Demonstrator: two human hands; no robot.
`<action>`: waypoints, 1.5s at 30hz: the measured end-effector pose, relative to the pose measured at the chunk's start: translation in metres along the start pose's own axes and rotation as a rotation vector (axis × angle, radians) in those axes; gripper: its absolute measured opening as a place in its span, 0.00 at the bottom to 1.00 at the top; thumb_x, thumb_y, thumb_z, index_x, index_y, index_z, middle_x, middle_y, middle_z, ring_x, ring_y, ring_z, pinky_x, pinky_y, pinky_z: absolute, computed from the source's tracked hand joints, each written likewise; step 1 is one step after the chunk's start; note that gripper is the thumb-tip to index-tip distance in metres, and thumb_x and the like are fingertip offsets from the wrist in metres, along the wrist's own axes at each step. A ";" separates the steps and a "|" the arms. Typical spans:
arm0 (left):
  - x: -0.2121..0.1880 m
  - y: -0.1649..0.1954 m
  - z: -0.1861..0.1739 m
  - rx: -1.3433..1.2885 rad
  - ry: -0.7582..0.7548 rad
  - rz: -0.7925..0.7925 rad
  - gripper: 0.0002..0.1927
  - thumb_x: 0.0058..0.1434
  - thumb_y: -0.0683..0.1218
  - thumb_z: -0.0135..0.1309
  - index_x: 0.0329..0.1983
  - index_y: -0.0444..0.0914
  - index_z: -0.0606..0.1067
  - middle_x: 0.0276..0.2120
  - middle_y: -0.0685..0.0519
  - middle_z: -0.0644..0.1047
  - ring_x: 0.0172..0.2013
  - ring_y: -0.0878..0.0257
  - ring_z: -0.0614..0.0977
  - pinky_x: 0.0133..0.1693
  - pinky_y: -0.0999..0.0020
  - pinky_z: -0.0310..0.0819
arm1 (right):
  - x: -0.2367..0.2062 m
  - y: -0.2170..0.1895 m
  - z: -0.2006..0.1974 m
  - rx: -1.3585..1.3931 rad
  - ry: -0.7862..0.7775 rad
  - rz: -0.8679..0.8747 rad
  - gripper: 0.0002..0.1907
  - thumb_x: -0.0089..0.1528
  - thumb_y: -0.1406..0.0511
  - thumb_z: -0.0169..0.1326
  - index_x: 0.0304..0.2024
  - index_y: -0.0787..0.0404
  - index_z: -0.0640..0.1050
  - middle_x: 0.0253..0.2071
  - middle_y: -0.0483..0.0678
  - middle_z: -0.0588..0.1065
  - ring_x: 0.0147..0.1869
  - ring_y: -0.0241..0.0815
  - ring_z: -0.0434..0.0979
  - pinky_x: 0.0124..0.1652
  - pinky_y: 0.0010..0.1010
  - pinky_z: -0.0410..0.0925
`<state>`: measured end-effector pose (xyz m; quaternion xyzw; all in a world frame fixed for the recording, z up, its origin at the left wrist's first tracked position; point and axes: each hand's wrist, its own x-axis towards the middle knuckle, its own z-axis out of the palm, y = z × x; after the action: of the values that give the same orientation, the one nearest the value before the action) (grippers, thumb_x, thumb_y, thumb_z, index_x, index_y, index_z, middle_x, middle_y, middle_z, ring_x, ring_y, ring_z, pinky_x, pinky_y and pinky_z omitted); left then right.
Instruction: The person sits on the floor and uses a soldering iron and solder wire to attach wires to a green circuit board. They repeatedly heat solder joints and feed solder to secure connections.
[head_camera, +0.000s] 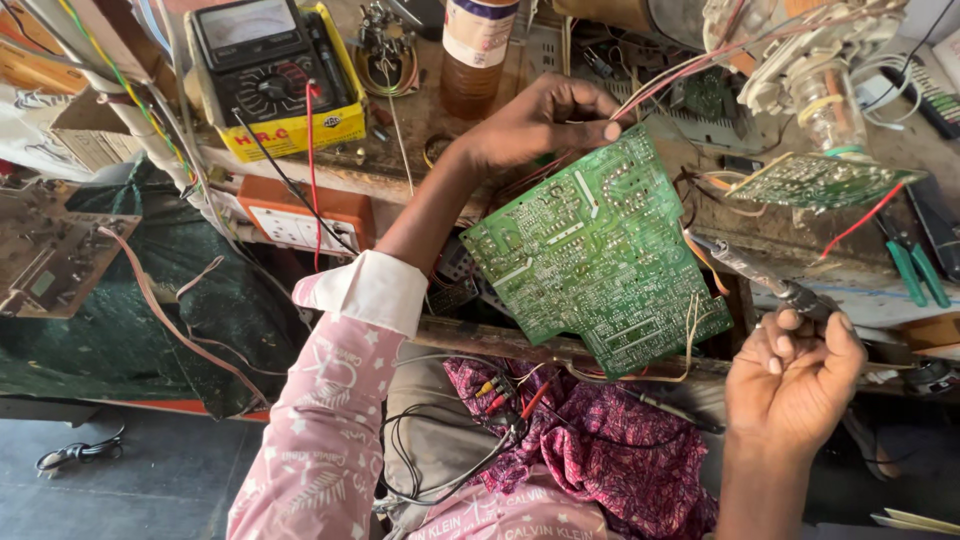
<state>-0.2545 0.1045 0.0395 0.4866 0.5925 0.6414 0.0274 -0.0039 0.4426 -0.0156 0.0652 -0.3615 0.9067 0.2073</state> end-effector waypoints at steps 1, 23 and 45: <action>0.000 0.001 0.000 -0.018 -0.004 0.003 0.11 0.69 0.48 0.62 0.48 0.38 0.82 0.37 0.60 0.83 0.36 0.74 0.80 0.41 0.74 0.76 | 0.000 -0.001 0.001 0.000 -0.008 0.002 0.12 0.80 0.65 0.50 0.42 0.65 0.73 0.42 0.56 0.77 0.35 0.36 0.69 0.33 0.18 0.64; -0.012 0.009 0.018 -0.038 0.119 -0.046 0.16 0.72 0.54 0.56 0.43 0.37 0.81 0.26 0.65 0.70 0.28 0.76 0.65 0.29 0.73 0.56 | -0.001 0.032 0.081 -1.084 -0.363 -0.798 0.15 0.84 0.64 0.47 0.62 0.72 0.62 0.48 0.64 0.73 0.44 0.49 0.82 0.44 0.35 0.82; -0.009 -0.008 0.014 -0.060 0.059 0.099 0.11 0.75 0.49 0.58 0.48 0.36 0.81 0.32 0.64 0.76 0.34 0.77 0.71 0.36 0.74 0.65 | 0.004 0.033 0.084 -1.063 -0.399 -0.710 0.13 0.85 0.64 0.48 0.63 0.68 0.63 0.49 0.58 0.72 0.45 0.46 0.80 0.46 0.33 0.82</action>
<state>-0.2445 0.1113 0.0255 0.4952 0.5488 0.6735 -0.0074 -0.0245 0.3650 0.0256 0.2354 -0.7471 0.4526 0.4262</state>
